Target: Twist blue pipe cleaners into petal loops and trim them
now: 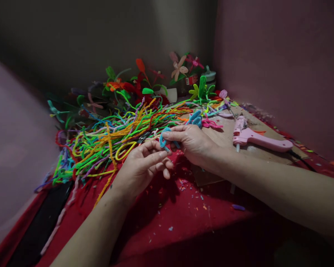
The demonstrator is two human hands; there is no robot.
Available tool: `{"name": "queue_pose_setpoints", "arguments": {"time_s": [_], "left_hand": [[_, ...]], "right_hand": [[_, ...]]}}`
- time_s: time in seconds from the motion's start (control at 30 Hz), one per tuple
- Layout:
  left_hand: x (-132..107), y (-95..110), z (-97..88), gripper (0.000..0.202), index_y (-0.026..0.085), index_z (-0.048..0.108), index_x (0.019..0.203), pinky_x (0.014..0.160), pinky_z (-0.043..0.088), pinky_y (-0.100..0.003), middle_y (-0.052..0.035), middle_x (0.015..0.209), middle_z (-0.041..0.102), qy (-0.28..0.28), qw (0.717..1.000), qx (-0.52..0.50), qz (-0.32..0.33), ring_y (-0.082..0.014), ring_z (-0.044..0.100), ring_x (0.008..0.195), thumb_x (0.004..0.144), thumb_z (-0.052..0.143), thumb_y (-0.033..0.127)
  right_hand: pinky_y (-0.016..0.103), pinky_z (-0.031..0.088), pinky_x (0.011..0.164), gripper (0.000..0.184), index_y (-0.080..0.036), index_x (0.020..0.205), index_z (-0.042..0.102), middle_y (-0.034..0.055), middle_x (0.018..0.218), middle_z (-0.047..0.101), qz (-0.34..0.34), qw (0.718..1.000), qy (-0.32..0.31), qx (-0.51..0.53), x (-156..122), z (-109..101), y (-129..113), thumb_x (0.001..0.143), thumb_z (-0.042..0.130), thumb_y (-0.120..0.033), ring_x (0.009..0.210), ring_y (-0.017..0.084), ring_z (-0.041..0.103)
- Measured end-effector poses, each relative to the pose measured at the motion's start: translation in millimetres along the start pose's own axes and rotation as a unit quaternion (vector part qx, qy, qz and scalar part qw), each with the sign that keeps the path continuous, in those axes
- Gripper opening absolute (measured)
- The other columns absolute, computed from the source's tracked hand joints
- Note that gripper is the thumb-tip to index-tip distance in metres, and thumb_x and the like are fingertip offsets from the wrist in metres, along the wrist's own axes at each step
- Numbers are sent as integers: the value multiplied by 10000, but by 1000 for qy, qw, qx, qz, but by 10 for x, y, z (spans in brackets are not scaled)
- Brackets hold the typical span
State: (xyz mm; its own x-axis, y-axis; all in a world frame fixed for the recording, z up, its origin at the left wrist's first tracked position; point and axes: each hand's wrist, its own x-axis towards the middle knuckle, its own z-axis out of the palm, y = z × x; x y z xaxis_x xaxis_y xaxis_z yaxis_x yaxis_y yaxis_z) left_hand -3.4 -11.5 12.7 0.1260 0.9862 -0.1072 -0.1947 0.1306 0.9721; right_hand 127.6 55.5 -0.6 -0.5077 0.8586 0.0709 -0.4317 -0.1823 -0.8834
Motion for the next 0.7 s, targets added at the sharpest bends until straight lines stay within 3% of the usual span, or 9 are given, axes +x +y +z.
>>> {"name": "queue_pose_setpoints", "arguments": {"time_s": [0.17,0.33,0.43,0.6,0.7], "left_hand": [[14,-44,-19,185,128,602,856,391,488,-175,13,725,589,30,999,-20,-11,-75,570,520,692,687,130],[-4,-36,-117,108,141,597,801,378,472,-189,38,565,538,-19,998,40,-44,-73,516,440,733,664,190],[-8,5,-150,101,131,585,727,423,482,-189,2,596,595,-25,995,85,-41,-82,547,473,723,673,180],[7,32,-132,193,149,592,886,368,446,-167,12,615,591,-32,998,15,-48,-90,553,484,711,662,109],[20,26,-132,180,146,585,908,380,467,-178,-15,690,616,-22,998,-22,-50,-96,569,522,737,644,145]], "right_hand": [[240,340,528,182,-143,549,591,-37,533,550,0,1000,4,-9,-14,4,32,599,730,-249,501,72,451],[236,339,503,190,-145,521,586,-49,483,524,21,1000,6,-18,-43,28,1,582,738,-242,458,63,425],[237,344,489,221,-149,501,576,-49,463,522,28,999,-7,-25,-54,37,-14,571,750,-267,440,66,426],[243,350,522,167,-138,574,629,-24,536,577,10,999,7,-46,-40,33,-5,585,744,-258,494,75,460],[242,336,524,192,-137,557,616,-35,516,551,5,999,17,-50,-26,30,1,563,760,-263,487,69,436]]}}
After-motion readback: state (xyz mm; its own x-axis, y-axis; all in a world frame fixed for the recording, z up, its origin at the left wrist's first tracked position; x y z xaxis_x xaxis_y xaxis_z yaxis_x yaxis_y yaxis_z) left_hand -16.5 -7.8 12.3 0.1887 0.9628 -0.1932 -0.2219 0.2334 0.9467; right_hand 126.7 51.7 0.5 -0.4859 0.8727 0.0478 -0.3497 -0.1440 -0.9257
